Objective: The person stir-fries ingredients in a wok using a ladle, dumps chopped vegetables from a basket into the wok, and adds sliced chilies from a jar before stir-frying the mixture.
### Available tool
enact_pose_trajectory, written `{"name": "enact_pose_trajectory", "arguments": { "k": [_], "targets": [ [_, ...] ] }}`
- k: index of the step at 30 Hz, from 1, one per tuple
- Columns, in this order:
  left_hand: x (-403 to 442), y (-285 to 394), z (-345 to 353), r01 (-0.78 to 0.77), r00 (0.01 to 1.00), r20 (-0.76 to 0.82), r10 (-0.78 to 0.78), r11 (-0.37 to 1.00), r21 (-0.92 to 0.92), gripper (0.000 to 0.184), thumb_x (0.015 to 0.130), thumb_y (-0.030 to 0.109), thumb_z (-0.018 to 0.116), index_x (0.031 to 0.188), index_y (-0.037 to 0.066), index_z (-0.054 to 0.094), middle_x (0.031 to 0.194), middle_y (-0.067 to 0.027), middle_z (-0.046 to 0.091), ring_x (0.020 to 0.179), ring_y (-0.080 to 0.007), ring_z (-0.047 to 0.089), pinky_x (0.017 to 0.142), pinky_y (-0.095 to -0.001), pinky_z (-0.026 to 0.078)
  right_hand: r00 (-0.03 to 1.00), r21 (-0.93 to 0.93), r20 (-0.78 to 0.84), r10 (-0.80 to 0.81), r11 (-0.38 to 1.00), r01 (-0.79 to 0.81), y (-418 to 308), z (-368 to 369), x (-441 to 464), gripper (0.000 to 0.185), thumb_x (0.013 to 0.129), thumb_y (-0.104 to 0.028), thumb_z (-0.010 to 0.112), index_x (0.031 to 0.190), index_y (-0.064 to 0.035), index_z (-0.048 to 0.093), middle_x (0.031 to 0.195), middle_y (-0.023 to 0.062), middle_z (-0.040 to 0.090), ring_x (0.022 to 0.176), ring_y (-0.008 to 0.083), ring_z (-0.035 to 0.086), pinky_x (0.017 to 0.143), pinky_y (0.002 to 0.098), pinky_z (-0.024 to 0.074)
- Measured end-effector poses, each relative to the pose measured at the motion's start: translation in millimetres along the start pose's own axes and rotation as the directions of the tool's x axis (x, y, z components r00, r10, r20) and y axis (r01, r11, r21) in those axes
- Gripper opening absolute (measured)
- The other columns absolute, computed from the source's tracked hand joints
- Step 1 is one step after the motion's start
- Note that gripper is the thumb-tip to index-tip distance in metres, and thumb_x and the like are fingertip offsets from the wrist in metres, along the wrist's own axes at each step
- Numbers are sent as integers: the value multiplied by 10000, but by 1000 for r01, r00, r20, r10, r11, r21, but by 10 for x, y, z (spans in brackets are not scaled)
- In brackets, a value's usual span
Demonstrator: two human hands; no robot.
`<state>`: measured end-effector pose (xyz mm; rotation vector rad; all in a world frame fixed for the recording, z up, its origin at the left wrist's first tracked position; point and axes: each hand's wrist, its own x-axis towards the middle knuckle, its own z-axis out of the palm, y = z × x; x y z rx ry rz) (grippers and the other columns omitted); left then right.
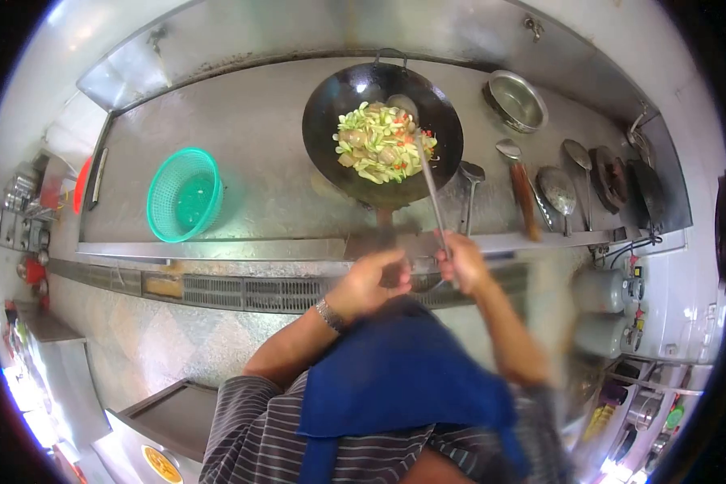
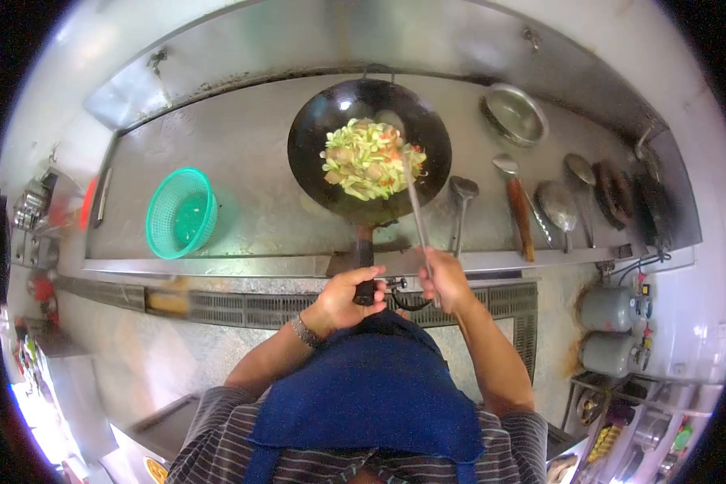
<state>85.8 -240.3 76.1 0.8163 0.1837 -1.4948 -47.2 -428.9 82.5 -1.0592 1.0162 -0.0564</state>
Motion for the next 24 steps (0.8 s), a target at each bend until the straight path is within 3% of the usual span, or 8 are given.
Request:
{"name": "enact_pose_trajectory", "arguments": {
  "k": [4,7,10,11,14,17,22,24],
  "targets": [
    [15,-10,-17,35,998,-48,-40,995,-90,288,957,221,613,1202,75,582,867,-61,630,745,-174,607,701,-360,540,994,-162,111,-19,986,37,-147,72,-143,307,1022,-316,504,1134,-50,608,664,3,469,469,96,433,381,286,344],
    [16,-19,-20,-12,999,-46,14,999,49,307,957,228,613,1221,75,574,872,-50,623,748,-167,602,697,-347,542,987,-452,111,-115,879,153,-215,-102,-431,339,1015,-300,522,1194,-31,622,705,60,563,565,130,541,489,311,456],
    [-12,29,21,57,993,-97,-62,997,-48,327,957,242,617,1235,77,567,877,-40,619,750,-157,605,687,-333,546,866,-781,200,-459,459,424,-170,-468,-717,354,994,-246,561,1260,-19,613,792,127,653,709,159,617,663,311,514],
    [-21,37,36,67,992,-104,-71,997,-44,330,957,244,619,1238,79,565,877,-38,619,748,-154,606,682,-329,548,899,-821,164,-406,449,353,-264,-545,-900,364,977,-223,585,1279,-19,601,841,146,669,747,169,627,709,302,510],
    [-43,69,58,92,989,-111,-95,995,-31,337,956,248,624,1243,84,563,877,-33,619,738,-146,609,666,-318,554,871,-859,170,-460,364,359,-347,-850,-1272,369,945,-172,628,1284,-26,602,847,153,668,752,155,607,718,290,495],
    [-56,115,80,103,990,-95,-104,995,-15,337,955,250,628,1242,86,564,874,-30,618,729,-143,611,651,-312,561,954,-807,53,-294,550,215,-574,-964,-1653,368,945,-182,618,1275,-19,603,850,181,667,767,208,655,721,317,504],
    [-50,131,89,88,992,-95,-83,995,54,330,955,251,633,1231,81,568,861,-31,613,728,-146,614,647,-317,572,913,-912,194,-358,277,302,-593,-591,-1195,363,941,-224,582,1260,-52,603,934,249,668,887,430,649,761,440,523],
    [-61,114,78,77,993,-97,-73,997,31,321,954,248,636,1218,78,571,859,-31,611,727,-148,615,651,-323,575,798,-899,192,-572,223,376,-152,-561,-549,368,929,-239,590,1257,-73,603,955,243,669,898,440,638,775,460,523]
  ]
}}
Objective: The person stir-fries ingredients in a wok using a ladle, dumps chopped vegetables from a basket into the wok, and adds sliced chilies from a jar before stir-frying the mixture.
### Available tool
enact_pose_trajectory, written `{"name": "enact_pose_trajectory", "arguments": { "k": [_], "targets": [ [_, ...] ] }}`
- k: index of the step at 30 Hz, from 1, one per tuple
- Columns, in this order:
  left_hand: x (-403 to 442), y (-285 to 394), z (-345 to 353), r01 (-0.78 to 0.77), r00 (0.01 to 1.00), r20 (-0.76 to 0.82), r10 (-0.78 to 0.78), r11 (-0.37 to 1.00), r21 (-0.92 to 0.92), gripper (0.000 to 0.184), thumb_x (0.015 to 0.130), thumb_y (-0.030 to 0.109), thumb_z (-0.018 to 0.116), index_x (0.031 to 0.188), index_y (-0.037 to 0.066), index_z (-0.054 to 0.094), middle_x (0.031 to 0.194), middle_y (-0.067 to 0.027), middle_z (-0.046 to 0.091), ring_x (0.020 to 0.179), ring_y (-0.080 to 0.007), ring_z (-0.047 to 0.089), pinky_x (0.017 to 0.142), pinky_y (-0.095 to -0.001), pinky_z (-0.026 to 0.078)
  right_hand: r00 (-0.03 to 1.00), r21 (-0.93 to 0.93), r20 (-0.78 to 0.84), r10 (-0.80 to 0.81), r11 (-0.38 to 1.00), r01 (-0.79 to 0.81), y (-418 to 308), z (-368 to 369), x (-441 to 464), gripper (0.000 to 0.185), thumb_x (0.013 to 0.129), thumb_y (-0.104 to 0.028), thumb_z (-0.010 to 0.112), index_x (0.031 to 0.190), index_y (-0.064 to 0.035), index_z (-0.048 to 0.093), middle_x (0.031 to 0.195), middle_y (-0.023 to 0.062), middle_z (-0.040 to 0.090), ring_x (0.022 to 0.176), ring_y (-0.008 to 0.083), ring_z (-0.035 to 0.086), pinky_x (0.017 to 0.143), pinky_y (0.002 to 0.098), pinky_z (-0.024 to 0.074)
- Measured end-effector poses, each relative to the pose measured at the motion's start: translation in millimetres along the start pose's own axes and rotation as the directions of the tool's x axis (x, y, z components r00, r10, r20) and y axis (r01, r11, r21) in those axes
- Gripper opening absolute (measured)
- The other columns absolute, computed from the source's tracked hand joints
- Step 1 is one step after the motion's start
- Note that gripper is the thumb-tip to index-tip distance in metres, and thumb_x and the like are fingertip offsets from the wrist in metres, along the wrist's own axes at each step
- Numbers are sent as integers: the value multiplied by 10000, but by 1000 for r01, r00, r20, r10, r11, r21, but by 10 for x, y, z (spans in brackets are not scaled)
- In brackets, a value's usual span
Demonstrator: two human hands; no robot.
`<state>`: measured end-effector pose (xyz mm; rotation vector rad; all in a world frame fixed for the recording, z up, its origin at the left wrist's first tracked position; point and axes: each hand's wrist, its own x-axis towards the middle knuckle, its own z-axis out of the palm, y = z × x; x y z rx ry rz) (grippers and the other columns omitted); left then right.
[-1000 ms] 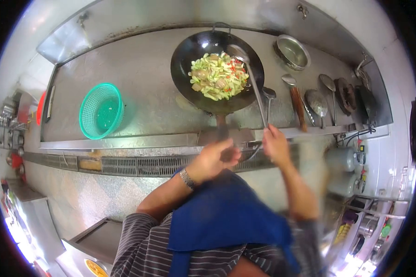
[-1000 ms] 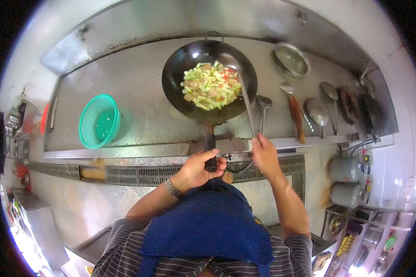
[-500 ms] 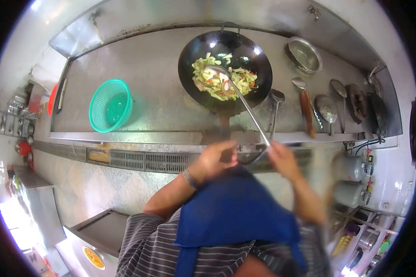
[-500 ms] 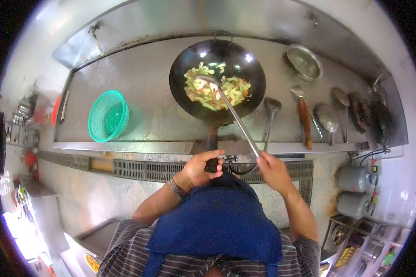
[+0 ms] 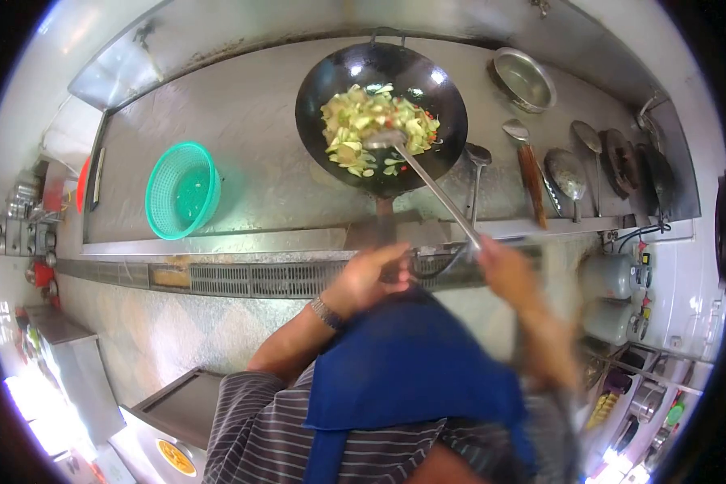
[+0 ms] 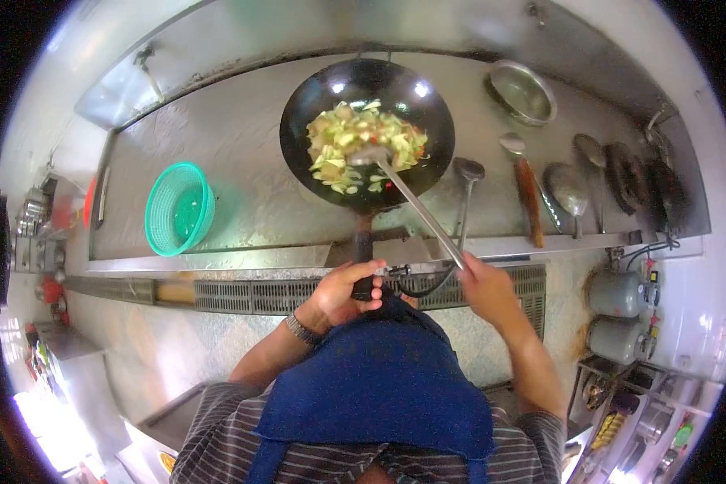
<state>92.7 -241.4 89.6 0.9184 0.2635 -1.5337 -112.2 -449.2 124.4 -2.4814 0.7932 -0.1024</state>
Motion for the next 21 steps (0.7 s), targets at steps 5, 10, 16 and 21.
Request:
{"name": "enact_pose_trajectory", "arguments": {
  "k": [5,10,16,21],
  "targets": [
    [41,-28,-62,-19,1000,0,19,999,28,311,938,241,663,1190,77,583,875,-33,612,736,-162,625,656,-334,576,985,103,-122,119,989,-106,-136,248,221,367,934,-249,580,1254,-73,608,939,226,674,877,399,667,786,425,530],
    [13,-30,-41,-25,1000,1,25,1000,11,281,930,249,680,1145,82,610,876,-39,622,759,-169,629,702,-356,570,987,203,-94,134,973,-112,-554,-150,310,353,956,-271,565,1238,-65,616,834,186,653,739,312,652,708,380,504],
    [64,-36,-43,-38,999,28,40,996,-75,281,936,238,660,1152,67,603,884,-64,629,812,-180,627,735,-349,556,986,401,-21,163,905,-141,-385,678,1008,411,963,-296,556,1297,-58,579,978,252,664,932,399,666,792,429,510],
    [214,10,-106,12,995,98,16,961,-277,329,939,260,625,1181,40,587,894,-78,628,793,-195,615,708,-322,542,986,271,162,42,959,-86,-59,441,434,418,955,-270,567,1321,-66,566,1050,265,654,981,415,651,832,428,516]
  ]
}}
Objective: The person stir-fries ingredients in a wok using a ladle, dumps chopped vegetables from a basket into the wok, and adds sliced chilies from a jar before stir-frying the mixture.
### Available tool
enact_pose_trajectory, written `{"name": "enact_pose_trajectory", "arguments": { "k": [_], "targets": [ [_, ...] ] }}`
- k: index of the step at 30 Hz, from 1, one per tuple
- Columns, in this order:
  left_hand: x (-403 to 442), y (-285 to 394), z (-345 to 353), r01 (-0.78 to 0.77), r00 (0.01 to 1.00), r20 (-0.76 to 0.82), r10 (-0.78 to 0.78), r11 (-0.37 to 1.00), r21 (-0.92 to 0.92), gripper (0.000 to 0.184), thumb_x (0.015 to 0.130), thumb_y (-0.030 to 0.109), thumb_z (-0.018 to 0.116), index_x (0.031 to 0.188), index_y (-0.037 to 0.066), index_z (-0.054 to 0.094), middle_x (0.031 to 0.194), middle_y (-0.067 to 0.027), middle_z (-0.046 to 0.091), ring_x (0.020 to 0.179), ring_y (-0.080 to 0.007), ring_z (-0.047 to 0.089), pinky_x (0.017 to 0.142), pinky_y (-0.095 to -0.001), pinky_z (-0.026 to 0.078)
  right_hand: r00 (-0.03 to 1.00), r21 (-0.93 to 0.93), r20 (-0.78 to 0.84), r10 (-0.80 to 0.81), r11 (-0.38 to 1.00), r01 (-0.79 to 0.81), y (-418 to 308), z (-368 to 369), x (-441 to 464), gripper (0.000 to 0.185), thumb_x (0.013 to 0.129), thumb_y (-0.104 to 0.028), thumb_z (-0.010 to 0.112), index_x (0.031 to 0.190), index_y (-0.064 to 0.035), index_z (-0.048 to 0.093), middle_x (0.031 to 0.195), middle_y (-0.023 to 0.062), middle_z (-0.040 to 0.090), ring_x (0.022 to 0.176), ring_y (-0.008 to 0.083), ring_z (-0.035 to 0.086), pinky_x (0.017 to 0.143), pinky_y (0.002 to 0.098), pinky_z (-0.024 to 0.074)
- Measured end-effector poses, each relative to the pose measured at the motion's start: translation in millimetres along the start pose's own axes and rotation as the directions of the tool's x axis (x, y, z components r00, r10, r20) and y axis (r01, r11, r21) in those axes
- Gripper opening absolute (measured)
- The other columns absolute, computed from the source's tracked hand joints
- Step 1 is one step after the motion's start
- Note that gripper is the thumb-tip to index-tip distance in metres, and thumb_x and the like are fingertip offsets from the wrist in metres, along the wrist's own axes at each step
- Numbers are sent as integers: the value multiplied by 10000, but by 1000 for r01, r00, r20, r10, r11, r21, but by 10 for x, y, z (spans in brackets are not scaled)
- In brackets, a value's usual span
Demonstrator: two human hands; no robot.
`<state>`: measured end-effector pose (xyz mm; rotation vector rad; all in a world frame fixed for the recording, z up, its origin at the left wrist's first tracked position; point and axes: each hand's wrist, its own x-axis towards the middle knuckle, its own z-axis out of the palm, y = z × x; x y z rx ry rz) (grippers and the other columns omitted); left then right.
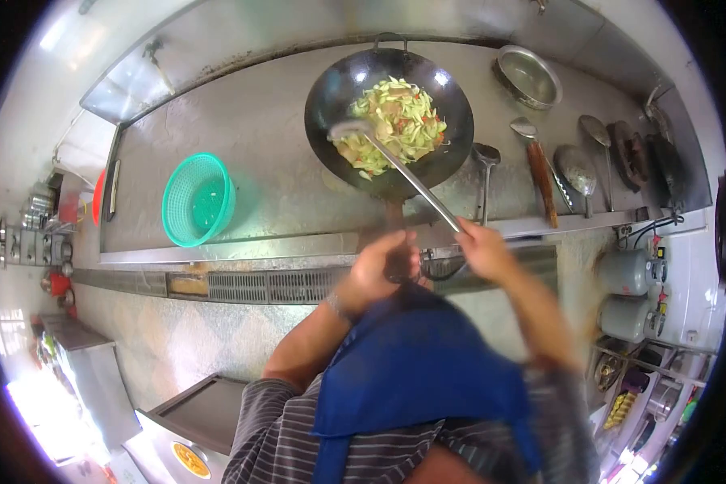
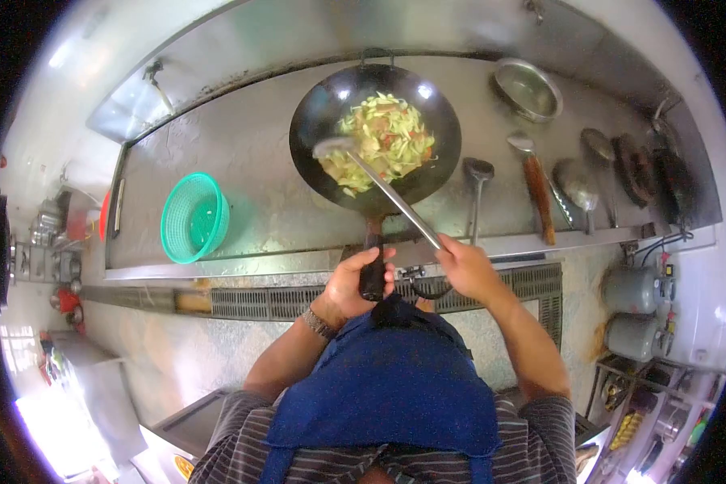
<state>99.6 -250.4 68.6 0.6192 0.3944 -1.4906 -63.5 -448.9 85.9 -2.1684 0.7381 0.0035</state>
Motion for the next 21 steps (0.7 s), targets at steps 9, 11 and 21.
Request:
{"name": "enact_pose_trajectory", "arguments": {
  "k": [9,11,21],
  "targets": [
    [58,-3,-77,-114,988,117,97,982,153,256,922,164,618,1146,49,571,830,0,560,677,-100,536,608,-269,477,971,-253,-211,-115,966,59,284,-732,-785,369,921,-147,631,1256,3,594,1023,266,664,931,409,662,807,413,531],
    [-14,18,-103,-111,988,123,91,979,170,242,918,119,611,1142,51,551,823,16,534,648,-81,504,581,-263,450,992,28,-121,39,999,-36,243,-852,-1021,373,947,-173,628,1278,-4,598,896,200,671,784,265,669,738,342,520],
    [-267,251,81,-225,974,85,208,909,351,298,910,149,616,1146,-6,520,741,-7,527,586,-117,525,546,-286,456,994,-31,62,90,996,-88,-227,-1302,-946,367,951,-196,611,1283,-41,605,817,186,646,681,246,614,680,350,498]
  ]
}}
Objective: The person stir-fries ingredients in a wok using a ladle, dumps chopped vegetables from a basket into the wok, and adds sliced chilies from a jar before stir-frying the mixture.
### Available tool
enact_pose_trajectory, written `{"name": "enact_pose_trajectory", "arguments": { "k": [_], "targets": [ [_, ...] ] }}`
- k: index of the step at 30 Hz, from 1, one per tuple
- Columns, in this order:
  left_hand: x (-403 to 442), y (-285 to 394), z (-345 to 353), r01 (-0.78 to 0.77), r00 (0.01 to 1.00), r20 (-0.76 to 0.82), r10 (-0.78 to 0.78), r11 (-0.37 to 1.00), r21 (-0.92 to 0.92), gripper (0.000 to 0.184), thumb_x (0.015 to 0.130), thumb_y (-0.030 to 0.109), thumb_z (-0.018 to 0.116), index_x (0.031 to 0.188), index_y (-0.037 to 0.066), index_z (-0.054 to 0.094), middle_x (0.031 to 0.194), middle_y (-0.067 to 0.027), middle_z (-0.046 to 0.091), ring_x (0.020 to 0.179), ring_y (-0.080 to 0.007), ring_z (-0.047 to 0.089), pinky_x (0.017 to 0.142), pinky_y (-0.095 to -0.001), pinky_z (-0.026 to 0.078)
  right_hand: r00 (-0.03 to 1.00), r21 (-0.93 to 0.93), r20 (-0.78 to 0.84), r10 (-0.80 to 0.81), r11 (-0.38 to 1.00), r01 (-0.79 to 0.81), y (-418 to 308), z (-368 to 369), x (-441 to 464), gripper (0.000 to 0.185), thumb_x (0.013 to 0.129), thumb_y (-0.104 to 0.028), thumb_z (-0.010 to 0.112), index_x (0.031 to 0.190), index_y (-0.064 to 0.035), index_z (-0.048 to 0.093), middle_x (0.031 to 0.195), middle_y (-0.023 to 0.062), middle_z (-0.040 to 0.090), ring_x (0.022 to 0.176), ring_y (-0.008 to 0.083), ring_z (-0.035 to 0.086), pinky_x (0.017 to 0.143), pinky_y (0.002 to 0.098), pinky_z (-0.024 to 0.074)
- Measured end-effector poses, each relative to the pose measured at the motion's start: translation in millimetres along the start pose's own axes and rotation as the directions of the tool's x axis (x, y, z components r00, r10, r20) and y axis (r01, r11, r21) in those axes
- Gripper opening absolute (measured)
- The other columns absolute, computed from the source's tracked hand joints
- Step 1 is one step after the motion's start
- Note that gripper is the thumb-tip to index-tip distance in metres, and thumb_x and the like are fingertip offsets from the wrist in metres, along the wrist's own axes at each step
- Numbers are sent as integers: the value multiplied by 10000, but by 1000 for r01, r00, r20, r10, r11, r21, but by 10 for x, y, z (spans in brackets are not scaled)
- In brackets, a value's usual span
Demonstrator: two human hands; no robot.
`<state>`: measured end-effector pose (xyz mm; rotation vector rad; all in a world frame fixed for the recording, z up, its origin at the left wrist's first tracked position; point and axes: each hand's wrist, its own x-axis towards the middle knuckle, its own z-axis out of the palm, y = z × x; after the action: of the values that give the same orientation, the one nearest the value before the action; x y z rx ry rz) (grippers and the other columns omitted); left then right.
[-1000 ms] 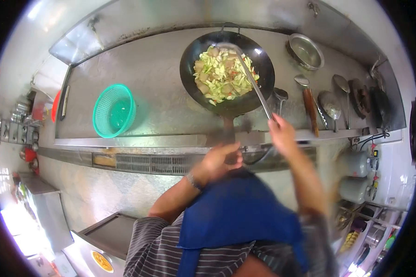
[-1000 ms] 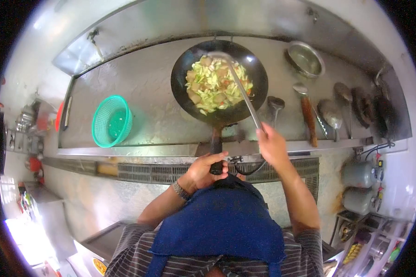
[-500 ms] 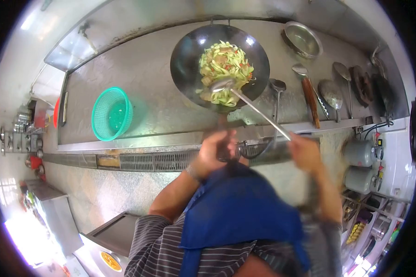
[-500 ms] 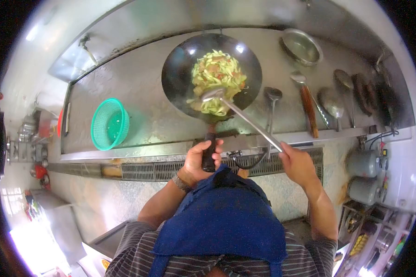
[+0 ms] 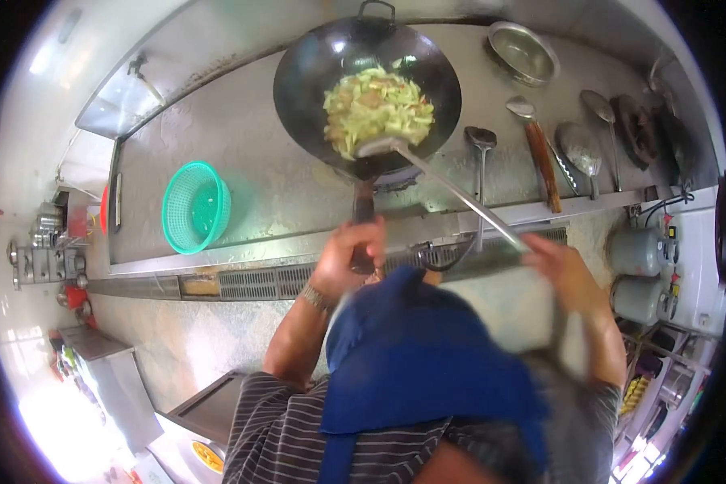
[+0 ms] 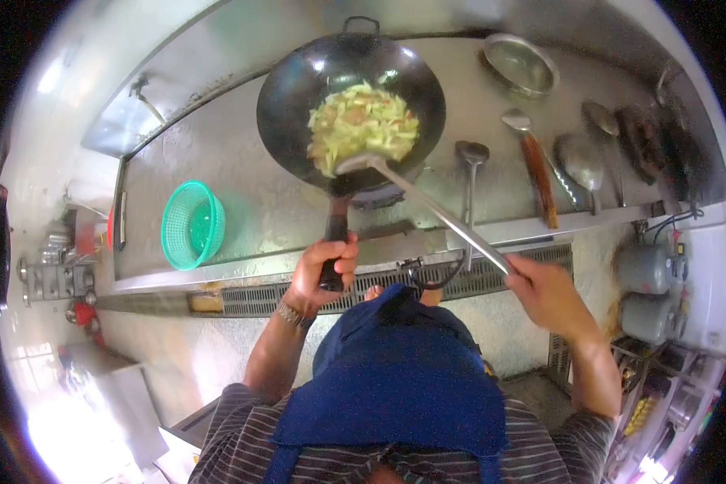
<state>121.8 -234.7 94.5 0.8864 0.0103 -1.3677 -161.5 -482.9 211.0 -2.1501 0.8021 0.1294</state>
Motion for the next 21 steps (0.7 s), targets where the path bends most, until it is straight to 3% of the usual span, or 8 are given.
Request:
{"name": "enact_pose_trajectory", "arguments": {
  "k": [2,5,8,9,12,16,19,21],
  "targets": [
    [-19,-127,-105,-63,998,15,61,989,133,296,906,147,617,1133,-11,512,688,-16,518,566,-138,534,539,-295,467,995,86,-101,-17,996,26,225,233,336,359,947,-196,609,1268,-35,610,841,222,653,691,299,643,674,381,500],
    [-510,-258,-54,20,1000,13,-23,980,200,332,876,142,639,1135,-5,493,667,-33,521,547,-153,541,534,-316,485,921,-74,-319,-224,975,211,443,493,562,333,948,-193,600,1235,-24,619,880,254,652,767,350,679,685,403,506],
    [-514,-250,-42,123,992,-31,-124,992,-27,318,884,120,629,1149,11,491,752,-37,528,576,-134,525,541,-318,493,968,-233,-220,-119,970,67,20,562,651,336,939,-176,614,1239,-24,618,910,257,662,833,359,696,706,390,521],
    [-401,-185,-85,139,989,-41,-142,988,-66,305,893,111,621,1154,17,492,791,-38,533,591,-126,520,543,-316,496,984,-182,-178,0,983,-33,-132,566,591,351,933,-161,625,1256,-23,611,922,253,669,832,365,693,718,376,527],
    [-170,-86,-17,127,992,-20,-128,990,-69,267,911,111,607,1141,15,510,817,-33,543,615,-117,521,548,-305,494,960,2,-241,-141,989,146,443,638,239,366,927,-157,633,1267,-24,607,917,251,669,825,365,693,713,378,526],
    [-14,-90,-44,141,989,-1,-147,952,-270,247,910,98,611,1131,22,529,820,-25,551,618,-127,526,564,-300,482,973,-88,40,227,971,-223,-420,-1,-129,364,917,-150,636,1258,-23,615,925,248,674,874,374,696,739,383,530],
    [100,-164,-77,128,992,12,-127,978,-164,241,907,93,608,1123,33,520,815,-23,551,637,-132,535,570,-303,477,988,-185,-62,139,971,-149,-268,-45,-170,366,912,-164,632,1251,-24,618,953,252,675,897,399,682,765,417,533],
    [150,-202,-79,126,992,-5,-128,984,-128,236,906,93,608,1112,43,506,812,-22,550,634,-130,538,563,-307,484,983,-134,-162,85,985,-107,7,170,75,376,911,-181,625,1254,-27,614,973,257,670,910,416,669,780,440,532]
  ]
}}
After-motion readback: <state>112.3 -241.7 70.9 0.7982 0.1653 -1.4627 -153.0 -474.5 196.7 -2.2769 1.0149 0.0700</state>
